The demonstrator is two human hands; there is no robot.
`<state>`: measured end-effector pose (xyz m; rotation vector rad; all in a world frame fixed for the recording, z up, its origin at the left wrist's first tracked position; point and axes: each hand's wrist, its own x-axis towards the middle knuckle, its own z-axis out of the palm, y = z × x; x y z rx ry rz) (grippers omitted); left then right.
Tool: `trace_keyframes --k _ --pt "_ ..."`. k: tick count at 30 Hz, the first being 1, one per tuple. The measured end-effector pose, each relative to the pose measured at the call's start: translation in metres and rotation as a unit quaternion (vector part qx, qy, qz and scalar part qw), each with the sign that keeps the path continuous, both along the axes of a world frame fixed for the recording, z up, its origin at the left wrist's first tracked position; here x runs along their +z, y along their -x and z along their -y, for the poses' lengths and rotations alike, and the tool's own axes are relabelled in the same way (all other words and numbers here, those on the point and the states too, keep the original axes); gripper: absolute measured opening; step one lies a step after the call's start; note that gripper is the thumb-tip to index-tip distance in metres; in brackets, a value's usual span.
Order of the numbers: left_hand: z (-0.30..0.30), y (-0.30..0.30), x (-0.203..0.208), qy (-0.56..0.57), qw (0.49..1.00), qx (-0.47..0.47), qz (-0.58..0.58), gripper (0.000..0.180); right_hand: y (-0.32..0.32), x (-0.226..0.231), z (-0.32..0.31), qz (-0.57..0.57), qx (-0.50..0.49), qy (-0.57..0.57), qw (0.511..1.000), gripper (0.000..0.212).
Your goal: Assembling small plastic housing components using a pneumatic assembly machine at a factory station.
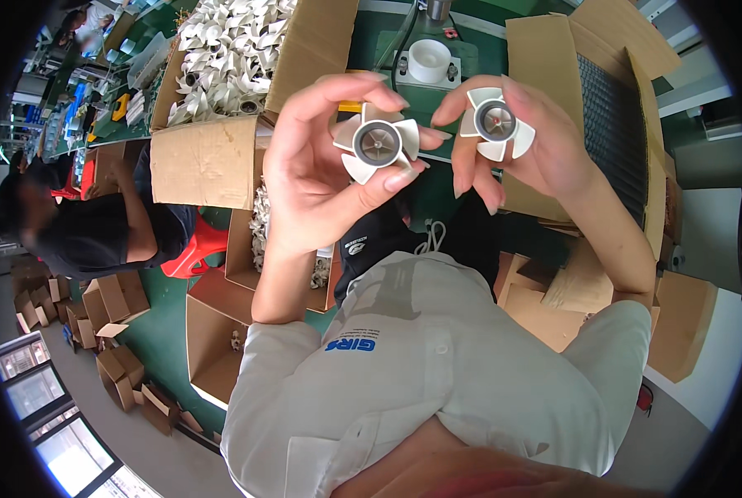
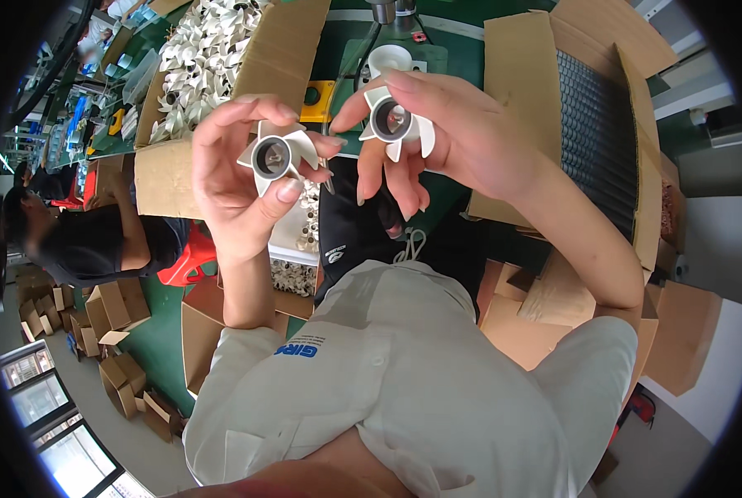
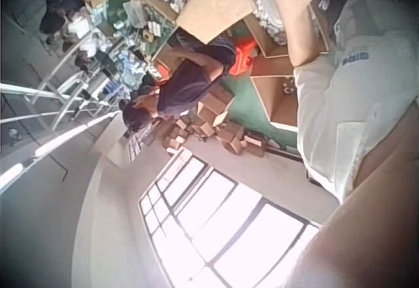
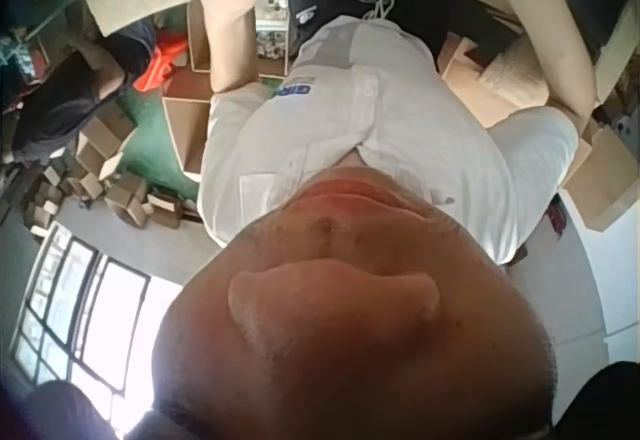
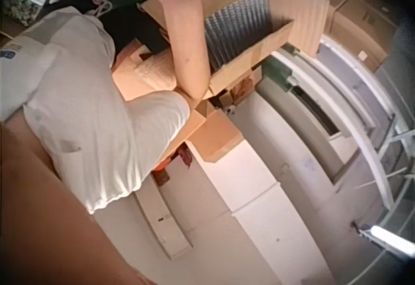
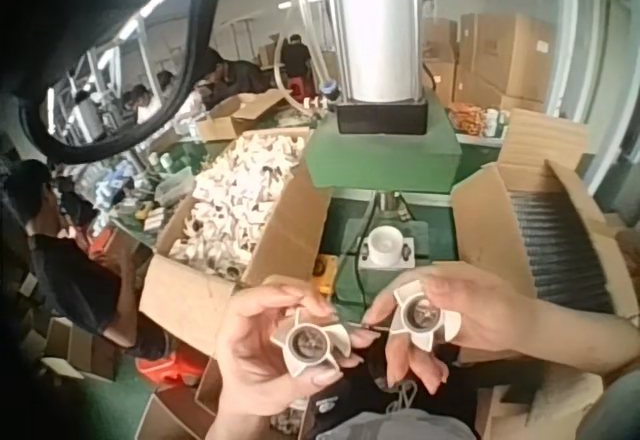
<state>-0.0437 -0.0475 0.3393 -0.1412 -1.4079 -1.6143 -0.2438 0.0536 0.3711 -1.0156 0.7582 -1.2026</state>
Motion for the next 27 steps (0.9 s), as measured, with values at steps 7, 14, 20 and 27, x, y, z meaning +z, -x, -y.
trace_keyframes --k 7,14,20,27 --pt "0.010 0.017 -0.016 0.081 0.988 0.089 0.094 0.056 0.002 -0.002 -0.007 0.040 -0.002 0.018 0.999 0.048" --pt "0.049 0.094 -0.060 0.037 0.952 0.183 0.242 0.053 0.019 -0.020 -0.028 -0.052 -0.120 -0.007 0.991 0.048" --pt "0.062 0.132 -0.058 0.043 0.948 0.217 0.227 0.059 0.031 -0.030 -0.048 -0.060 -0.184 -0.010 0.981 0.048" --pt "0.067 0.130 -0.039 0.011 0.967 0.158 0.201 0.064 0.044 -0.031 -0.041 -0.184 -0.203 -0.007 0.962 0.030"
